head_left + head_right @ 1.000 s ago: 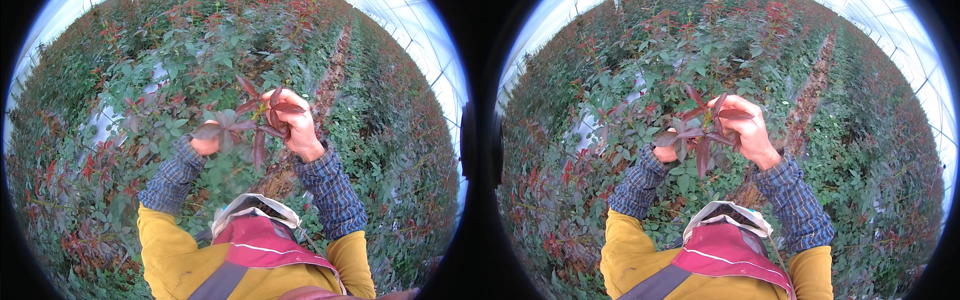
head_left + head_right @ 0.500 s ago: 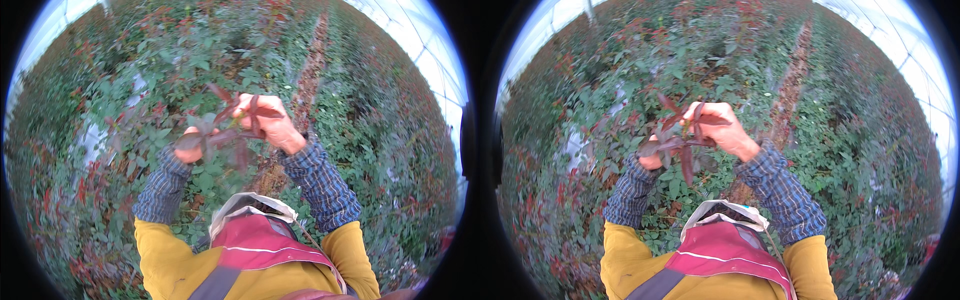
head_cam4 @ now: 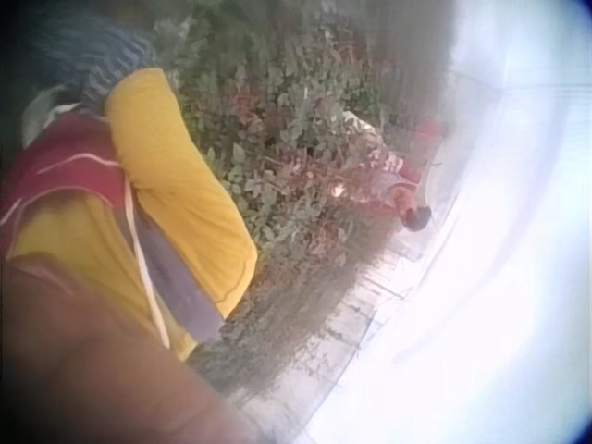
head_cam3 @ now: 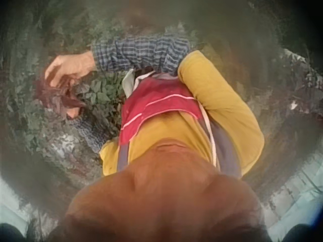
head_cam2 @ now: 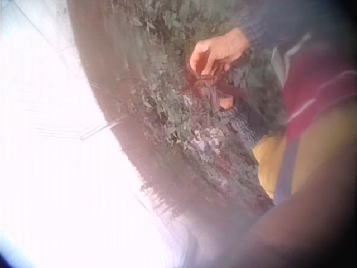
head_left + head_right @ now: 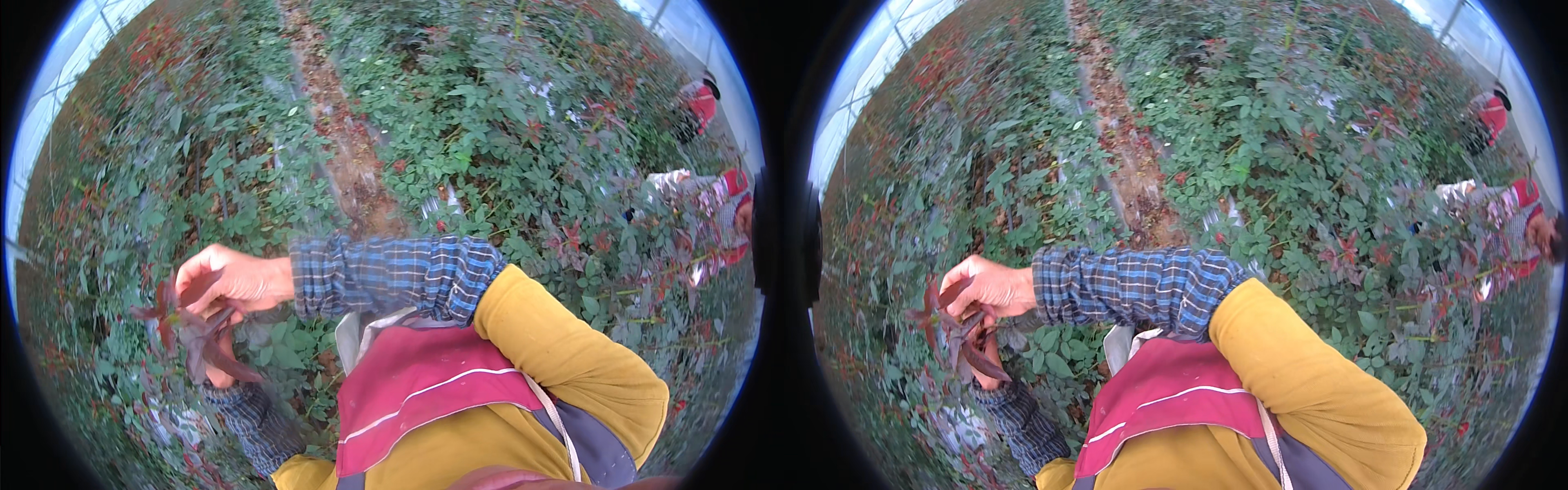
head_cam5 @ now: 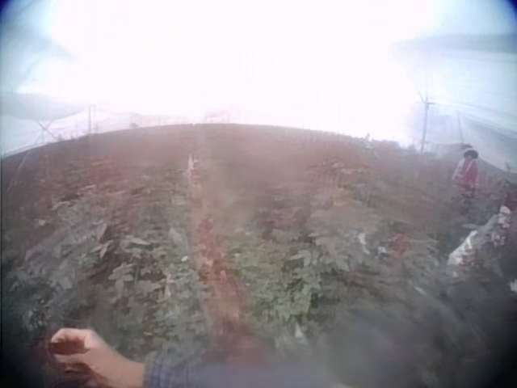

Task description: The person walks through a greenhouse and repeatedly plucks red roses from bushes by hand. They remove leaves from the stems and place the cut roses into a cloth bag attached to their waist. Another worker is visible in the background performing the same task.

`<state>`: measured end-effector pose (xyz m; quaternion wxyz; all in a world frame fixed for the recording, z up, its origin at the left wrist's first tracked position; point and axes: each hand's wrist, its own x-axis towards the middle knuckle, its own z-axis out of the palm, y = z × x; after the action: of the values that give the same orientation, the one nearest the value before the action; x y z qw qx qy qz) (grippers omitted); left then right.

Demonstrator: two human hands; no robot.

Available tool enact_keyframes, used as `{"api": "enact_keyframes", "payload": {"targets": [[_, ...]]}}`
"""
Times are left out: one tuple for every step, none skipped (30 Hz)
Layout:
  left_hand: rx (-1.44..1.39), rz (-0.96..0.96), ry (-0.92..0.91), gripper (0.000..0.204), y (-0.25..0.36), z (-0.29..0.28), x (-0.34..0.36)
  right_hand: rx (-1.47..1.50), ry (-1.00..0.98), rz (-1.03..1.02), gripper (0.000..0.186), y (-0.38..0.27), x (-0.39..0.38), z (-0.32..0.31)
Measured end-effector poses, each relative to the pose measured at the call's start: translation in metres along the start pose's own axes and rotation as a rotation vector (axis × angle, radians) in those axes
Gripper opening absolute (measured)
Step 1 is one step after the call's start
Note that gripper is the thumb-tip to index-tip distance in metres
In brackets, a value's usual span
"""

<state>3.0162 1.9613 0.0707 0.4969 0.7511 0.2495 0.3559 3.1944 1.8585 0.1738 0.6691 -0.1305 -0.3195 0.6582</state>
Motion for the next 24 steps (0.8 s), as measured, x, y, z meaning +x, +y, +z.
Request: {"api": "enact_keyframes", "payload": {"targets": [[0.086, 0.016, 0.016, 0.041, -0.005, -0.008, -0.006, -0.024, 0.042, 0.057, 0.010, 0.001, -0.001, 0.000], [0.158, 0.049, 0.043, 0.049, -0.003, -0.005, -0.006, -0.098, 0.088, 0.035, 0.009, -0.003, -0.005, 0.002], [0.213, 0.045, 0.087, 0.050, 0.001, -0.004, -0.006, -0.172, 0.134, 0.011, 0.009, -0.005, -0.010, 0.004], [0.274, 0.036, 0.145, 0.051, 0.015, 0.000, -0.008, -0.244, 0.153, -0.021, 0.010, -0.001, -0.010, 0.000], [0.255, 0.036, 0.239, 0.049, 0.007, -0.001, -0.009, -0.317, 0.180, -0.030, 0.010, -0.005, -0.021, 0.001], [0.240, 0.034, 0.338, 0.046, 0.002, -0.002, -0.012, -0.417, 0.157, -0.022, 0.008, -0.005, -0.032, 0.000], [0.237, 0.103, 0.482, 0.041, 0.002, 0.002, -0.014, -0.517, 0.130, -0.010, 0.007, -0.005, -0.044, -0.003], [0.108, 0.121, 0.641, 0.029, 0.013, 0.015, -0.018, -0.655, 0.102, 0.040, 0.006, -0.005, -0.059, -0.010], [-0.026, 0.133, 0.796, 0.018, 0.023, 0.029, -0.022, -0.792, 0.076, 0.092, 0.004, -0.004, -0.075, -0.022], [-0.015, 0.190, 0.777, 0.017, 0.008, 0.029, -0.030, -1.057, -0.004, -0.080, 0.005, 0.008, -0.090, -0.049], [0.003, 0.245, 0.761, 0.017, -0.010, 0.028, -0.039, -1.312, -0.089, -0.253, 0.006, 0.025, -0.105, -0.081], [0.016, 0.212, 0.684, 0.017, -0.013, 0.041, -0.049, -1.413, -0.053, -0.125, 0.007, 0.036, -0.125, -0.104], [0.022, 0.181, 0.594, 0.017, -0.009, 0.063, -0.062, -1.515, 0.001, 0.005, 0.009, 0.042, -0.151, -0.120], [-0.047, 0.127, 0.438, 0.016, 0.001, 0.086, -0.074, -1.567, 0.051, 0.069, 0.008, 0.046, -0.173, -0.126], [-0.114, 0.071, 0.295, 0.014, 0.011, 0.108, -0.084, -1.618, 0.088, 0.140, 0.007, 0.049, -0.193, -0.130], [-0.119, 0.035, 0.057, 0.011, 0.010, 0.125, -0.089, -1.673, 0.111, 0.181, 0.007, 0.059, -0.213, -0.140], [-0.121, 0.001, -0.180, 0.009, 0.004, 0.143, -0.093, -1.725, 0.133, 0.223, 0.008, 0.067, -0.230, -0.150], [-0.240, -0.062, -0.381, 0.008, -0.010, 0.161, -0.099, -1.833, 0.128, 0.316, 0.008, 0.069, -0.244, -0.154], [-0.350, -0.129, -0.564, 0.006, -0.024, 0.174, -0.107, -1.935, 0.100, 0.407, 0.009, 0.072, -0.252, -0.158], [-0.331, -0.208, -0.701, 0.005, -0.027, 0.183, -0.108, -2.027, 0.032, 0.449, 0.012, 0.075, -0.263, -0.171], [-0.309, -0.289, -0.836, 0.004, -0.029, 0.192, -0.107, -2.037, 0.114, 0.495, 0.014, 0.080, -0.274, -0.181], [-0.306, -0.315, -0.889, 0.004, -0.034, 0.203, -0.106, -2.063, 0.203, 0.489, 0.015, 0.086, -0.281, -0.190], [-0.304, -0.338, -0.931, 0.007, -0.040, 0.212, -0.105, -2.094, 0.282, 0.481, 0.016, 0.092, -0.286, -0.199], [-0.222, -0.413, -1.034, 0.010, -0.051, 0.212, -0.099, -2.120, 0.333, 0.413, 0.016, 0.099, -0.291, -0.206]]}}
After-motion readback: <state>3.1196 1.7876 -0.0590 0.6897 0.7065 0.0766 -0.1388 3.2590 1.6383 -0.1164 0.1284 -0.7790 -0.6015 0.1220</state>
